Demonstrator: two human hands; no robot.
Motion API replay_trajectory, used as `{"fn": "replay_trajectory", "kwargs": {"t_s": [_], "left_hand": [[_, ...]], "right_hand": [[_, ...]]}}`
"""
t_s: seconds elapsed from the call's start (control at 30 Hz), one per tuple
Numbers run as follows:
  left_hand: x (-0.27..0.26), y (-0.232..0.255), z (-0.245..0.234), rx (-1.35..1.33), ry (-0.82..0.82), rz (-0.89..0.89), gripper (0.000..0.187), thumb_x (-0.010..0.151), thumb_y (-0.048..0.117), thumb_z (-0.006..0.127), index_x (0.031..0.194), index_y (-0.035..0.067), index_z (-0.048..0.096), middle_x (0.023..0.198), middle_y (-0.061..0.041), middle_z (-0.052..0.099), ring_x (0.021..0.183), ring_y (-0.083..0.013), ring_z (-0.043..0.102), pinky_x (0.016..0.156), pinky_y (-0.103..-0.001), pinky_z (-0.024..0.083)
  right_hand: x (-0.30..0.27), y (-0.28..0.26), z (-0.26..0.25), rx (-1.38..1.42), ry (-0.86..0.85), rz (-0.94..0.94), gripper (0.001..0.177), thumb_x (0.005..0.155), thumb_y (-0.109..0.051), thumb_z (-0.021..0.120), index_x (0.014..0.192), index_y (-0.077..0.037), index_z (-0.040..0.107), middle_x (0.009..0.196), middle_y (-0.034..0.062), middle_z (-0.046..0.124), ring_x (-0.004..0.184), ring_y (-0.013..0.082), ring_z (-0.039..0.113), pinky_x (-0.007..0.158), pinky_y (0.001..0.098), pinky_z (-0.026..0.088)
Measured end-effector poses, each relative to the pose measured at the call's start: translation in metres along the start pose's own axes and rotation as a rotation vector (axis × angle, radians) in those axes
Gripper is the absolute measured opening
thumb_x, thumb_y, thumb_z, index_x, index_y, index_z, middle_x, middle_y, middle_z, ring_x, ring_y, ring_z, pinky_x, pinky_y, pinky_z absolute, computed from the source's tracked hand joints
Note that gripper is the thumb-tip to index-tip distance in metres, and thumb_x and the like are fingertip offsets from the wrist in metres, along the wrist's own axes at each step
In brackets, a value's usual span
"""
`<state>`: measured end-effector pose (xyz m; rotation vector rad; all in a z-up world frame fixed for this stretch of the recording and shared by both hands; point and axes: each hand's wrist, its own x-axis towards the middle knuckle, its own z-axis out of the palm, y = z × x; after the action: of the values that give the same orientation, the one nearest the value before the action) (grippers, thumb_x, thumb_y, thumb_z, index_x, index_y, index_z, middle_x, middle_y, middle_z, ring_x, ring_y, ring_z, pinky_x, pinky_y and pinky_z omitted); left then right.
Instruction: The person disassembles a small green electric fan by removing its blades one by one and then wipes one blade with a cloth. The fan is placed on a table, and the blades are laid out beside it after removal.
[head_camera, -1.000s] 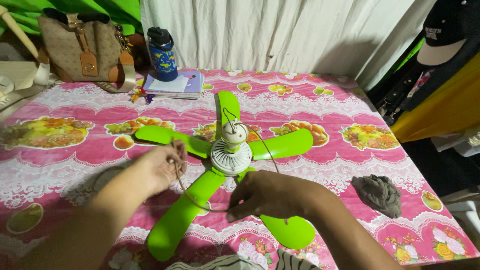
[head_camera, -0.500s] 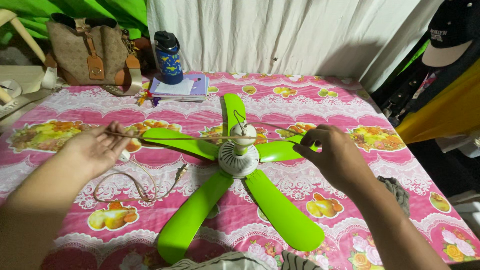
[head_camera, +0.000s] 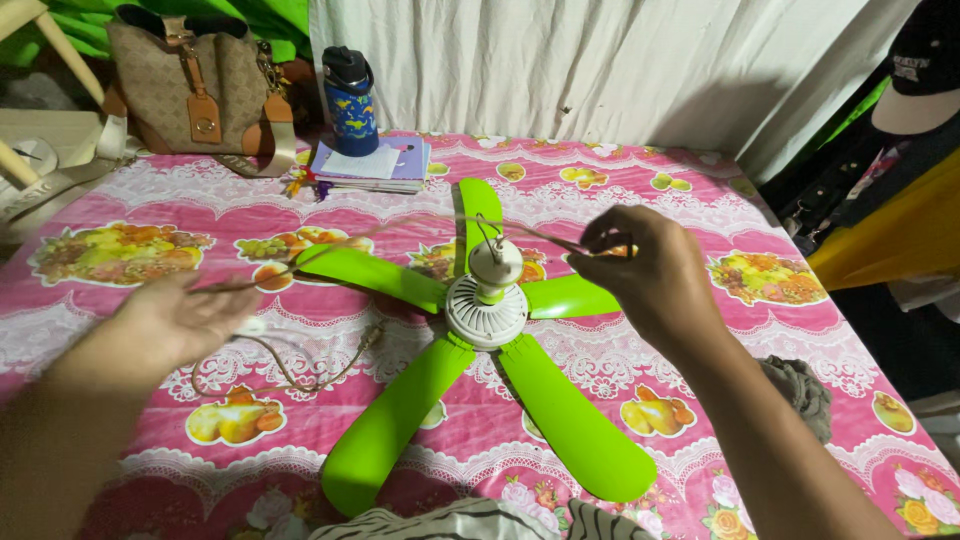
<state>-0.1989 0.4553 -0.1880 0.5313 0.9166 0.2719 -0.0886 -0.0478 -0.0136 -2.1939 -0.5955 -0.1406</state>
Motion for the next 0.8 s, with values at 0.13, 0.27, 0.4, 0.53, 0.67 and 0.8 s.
{"fn": "replay_trajectory", "kwargs": {"t_s": [0.13,0.27,0.4,0.53,0.67,0.8], "left_hand": [[-0.06,-0.053,0.051,0.4,-0.192,0.025,0.029,0.104,0.028,0.051,0.126,0.009,0.054,0.138,-0.011,0.059,0.13,-0.0307,0.058,0.111,-0.058,0.048],[-0.121,-0.1,0.108,0.85,-0.409,0.282,0.054,0.091,0.023,0.059,0.145,0.017,0.053,0.146,-0.009,0.06,0.133,-0.0281,0.055,0.107,-0.053,0.044],[-0.142,-0.122,0.163,1.113,-0.57,0.686,0.079,0.076,0.011,0.075,0.149,0.02,0.046,0.147,-0.007,0.054,0.131,-0.0245,0.054,0.106,-0.041,0.047],[-0.12,-0.126,0.193,1.212,-0.807,1.107,0.063,0.081,0.005,0.076,0.139,0.004,0.051,0.134,-0.015,0.06,0.125,-0.0252,0.055,0.102,-0.042,0.045],[-0.082,-0.105,0.204,1.399,-0.87,0.86,0.022,0.097,0.015,0.062,0.114,0.002,0.069,0.102,-0.01,0.075,0.096,-0.0214,0.069,0.086,-0.036,0.056],[-0.063,-0.072,0.202,1.399,-0.78,0.702,0.039,0.108,0.031,0.052,0.103,-0.001,0.074,0.094,-0.006,0.078,0.089,-0.0198,0.07,0.08,-0.032,0.054]], "right_hand": [[0.023,-0.007,0.015,0.153,-0.048,-0.116,0.017,0.082,0.001,0.075,0.098,-0.001,0.071,0.087,0.0057,0.074,0.081,0.0111,0.071,0.068,0.027,0.056],[0.044,-0.026,0.039,0.162,-0.113,-0.226,0.017,0.084,0.001,0.075,0.1,0.0,0.071,0.089,0.0045,0.075,0.08,0.0111,0.071,0.071,0.0264,0.057],[0.049,-0.053,0.062,0.219,-0.173,-0.223,0.026,0.081,-0.002,0.077,0.106,-0.002,0.071,0.095,0.0055,0.075,0.085,0.0113,0.072,0.075,0.0263,0.06],[0.044,-0.068,0.069,0.341,-0.336,-0.297,0.042,0.081,-0.003,0.08,0.121,-0.002,0.066,0.113,0.0088,0.071,0.101,0.0159,0.066,0.087,0.0289,0.059],[0.046,-0.056,0.056,0.546,-0.419,-0.251,0.057,0.086,-0.004,0.074,0.14,-0.006,0.054,0.132,0.003,0.064,0.113,0.0158,0.069,0.093,0.0296,0.06],[0.054,-0.025,0.041,0.488,-0.339,-0.119,0.04,0.093,-0.006,0.068,0.133,-0.002,0.064,0.123,0.0079,0.073,0.103,0.0176,0.072,0.086,0.0329,0.061]]}}
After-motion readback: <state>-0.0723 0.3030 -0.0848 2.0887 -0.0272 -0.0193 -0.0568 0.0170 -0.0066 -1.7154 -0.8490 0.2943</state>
